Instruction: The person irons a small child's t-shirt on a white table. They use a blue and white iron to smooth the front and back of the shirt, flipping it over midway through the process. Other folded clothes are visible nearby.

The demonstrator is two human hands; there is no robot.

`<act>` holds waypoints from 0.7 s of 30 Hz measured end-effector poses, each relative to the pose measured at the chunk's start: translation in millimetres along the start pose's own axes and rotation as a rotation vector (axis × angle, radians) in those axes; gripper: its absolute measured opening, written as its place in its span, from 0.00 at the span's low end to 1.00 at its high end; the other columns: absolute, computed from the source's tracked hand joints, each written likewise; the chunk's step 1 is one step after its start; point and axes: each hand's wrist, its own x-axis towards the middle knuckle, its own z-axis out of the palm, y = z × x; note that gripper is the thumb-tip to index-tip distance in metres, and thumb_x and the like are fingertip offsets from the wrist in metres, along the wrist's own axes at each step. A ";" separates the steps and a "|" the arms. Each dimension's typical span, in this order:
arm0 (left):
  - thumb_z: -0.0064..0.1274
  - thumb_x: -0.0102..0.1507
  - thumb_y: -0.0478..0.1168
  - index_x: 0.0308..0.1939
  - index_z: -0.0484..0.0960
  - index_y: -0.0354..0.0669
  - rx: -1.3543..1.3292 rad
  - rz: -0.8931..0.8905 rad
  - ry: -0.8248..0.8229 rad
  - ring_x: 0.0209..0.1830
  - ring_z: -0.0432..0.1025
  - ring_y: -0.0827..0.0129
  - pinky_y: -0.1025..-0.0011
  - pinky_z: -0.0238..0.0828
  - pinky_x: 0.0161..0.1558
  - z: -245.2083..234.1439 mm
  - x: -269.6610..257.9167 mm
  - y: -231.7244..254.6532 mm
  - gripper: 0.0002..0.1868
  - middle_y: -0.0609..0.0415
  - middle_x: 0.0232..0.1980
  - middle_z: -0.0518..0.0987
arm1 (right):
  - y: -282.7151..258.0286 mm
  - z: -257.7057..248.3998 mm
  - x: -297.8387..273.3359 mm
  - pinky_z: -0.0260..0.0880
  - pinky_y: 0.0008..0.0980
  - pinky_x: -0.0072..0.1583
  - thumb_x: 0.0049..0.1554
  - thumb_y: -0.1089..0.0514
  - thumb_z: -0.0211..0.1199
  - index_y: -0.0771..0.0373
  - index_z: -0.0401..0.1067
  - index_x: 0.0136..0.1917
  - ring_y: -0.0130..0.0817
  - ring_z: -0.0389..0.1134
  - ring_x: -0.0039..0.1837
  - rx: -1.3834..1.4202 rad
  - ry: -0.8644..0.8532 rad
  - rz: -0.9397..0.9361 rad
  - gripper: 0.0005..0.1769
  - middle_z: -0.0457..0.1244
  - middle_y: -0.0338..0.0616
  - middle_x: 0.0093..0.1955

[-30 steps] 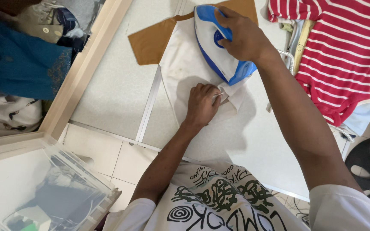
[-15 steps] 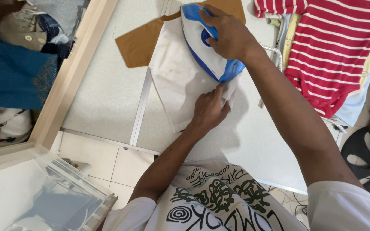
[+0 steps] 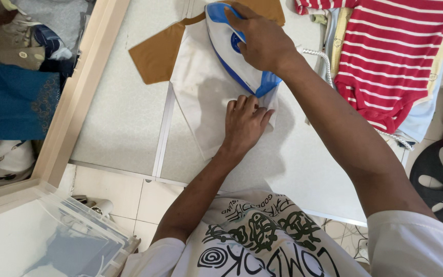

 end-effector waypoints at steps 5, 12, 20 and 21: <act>0.65 0.63 0.46 0.30 0.85 0.42 -0.046 0.082 0.087 0.43 0.68 0.64 0.61 0.61 0.45 12.7 7.3 15.6 0.13 0.56 0.38 0.75 | -1.2 4.4 0.6 0.70 0.51 0.61 0.55 0.67 0.66 0.60 0.58 0.79 0.56 0.68 0.62 -0.068 -0.026 0.022 0.41 0.50 0.48 0.82; 0.62 0.61 0.46 0.38 0.82 0.41 -0.034 0.047 -0.144 0.41 0.70 0.61 0.59 0.65 0.41 56.1 11.3 51.5 0.12 0.51 0.38 0.78 | -2.0 4.4 1.3 0.71 0.50 0.62 0.55 0.67 0.66 0.60 0.57 0.80 0.54 0.69 0.62 -0.064 -0.033 0.037 0.41 0.49 0.45 0.82; 0.62 0.63 0.42 0.42 0.81 0.41 -0.463 0.038 -0.162 0.38 0.74 0.60 0.60 0.70 0.42 42.6 -1.7 43.7 0.09 0.53 0.38 0.79 | -5.5 0.7 -0.1 0.72 0.50 0.58 0.57 0.65 0.65 0.62 0.53 0.80 0.54 0.71 0.56 -0.068 -0.057 0.037 0.41 0.48 0.48 0.83; 0.62 0.64 0.41 0.38 0.80 0.43 -0.459 0.030 -0.120 0.38 0.74 0.61 0.61 0.71 0.42 35.0 -0.6 34.6 0.08 0.54 0.37 0.79 | -6.5 0.4 -0.3 0.72 0.51 0.58 0.58 0.64 0.65 0.61 0.53 0.80 0.54 0.71 0.56 -0.078 -0.057 0.026 0.41 0.48 0.48 0.83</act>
